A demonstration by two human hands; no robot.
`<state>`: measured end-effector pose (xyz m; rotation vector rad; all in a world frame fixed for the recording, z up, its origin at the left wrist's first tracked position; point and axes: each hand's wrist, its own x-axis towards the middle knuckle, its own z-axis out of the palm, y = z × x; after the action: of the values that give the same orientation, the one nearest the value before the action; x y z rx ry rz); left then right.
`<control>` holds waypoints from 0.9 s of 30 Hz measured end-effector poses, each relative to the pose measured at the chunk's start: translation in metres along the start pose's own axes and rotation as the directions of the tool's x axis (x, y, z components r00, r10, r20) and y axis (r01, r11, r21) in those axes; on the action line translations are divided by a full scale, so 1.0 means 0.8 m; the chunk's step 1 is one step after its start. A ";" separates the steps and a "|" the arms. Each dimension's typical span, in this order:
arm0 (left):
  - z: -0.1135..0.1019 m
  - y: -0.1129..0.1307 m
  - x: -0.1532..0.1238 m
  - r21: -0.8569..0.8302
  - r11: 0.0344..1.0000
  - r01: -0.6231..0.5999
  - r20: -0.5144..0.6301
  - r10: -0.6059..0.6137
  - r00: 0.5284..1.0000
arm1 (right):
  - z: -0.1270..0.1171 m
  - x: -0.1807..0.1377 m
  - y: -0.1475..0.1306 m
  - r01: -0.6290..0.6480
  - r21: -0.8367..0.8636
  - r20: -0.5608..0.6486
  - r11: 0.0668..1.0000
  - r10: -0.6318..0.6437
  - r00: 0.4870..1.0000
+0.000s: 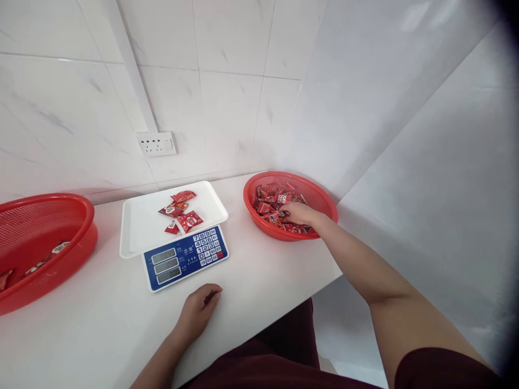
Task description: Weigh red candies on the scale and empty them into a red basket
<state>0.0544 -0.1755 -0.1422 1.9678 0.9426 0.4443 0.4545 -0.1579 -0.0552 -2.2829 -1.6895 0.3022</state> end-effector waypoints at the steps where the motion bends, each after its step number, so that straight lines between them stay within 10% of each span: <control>1: 0.000 -0.001 0.000 -0.003 1.000 0.000 -0.002 0.000 1.000 | 0.003 0.003 -0.003 -0.004 -0.007 -0.007 1.000 0.004 1.000; 8: 0.001 -0.004 -0.005 -0.045 0.999 -0.017 -0.020 0.016 1.000 | -0.026 0.012 -0.026 -0.078 0.026 -0.147 0.997 0.081 0.986; 14: 0.001 -0.001 -0.006 -0.033 0.998 -0.049 -0.040 0.047 0.998 | -0.046 0.004 -0.083 0.024 0.514 -0.180 0.857 0.081 0.980; 27: 0.001 -0.004 -0.013 0.007 0.999 -0.049 -0.062 0.049 0.997 | 0.052 0.041 -0.273 0.226 0.630 -0.061 0.743 -0.242 0.968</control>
<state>0.0470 -0.1830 -0.1449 1.9951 0.9366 0.5344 0.2548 -0.0622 -0.0180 -1.5557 -1.5464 0.7225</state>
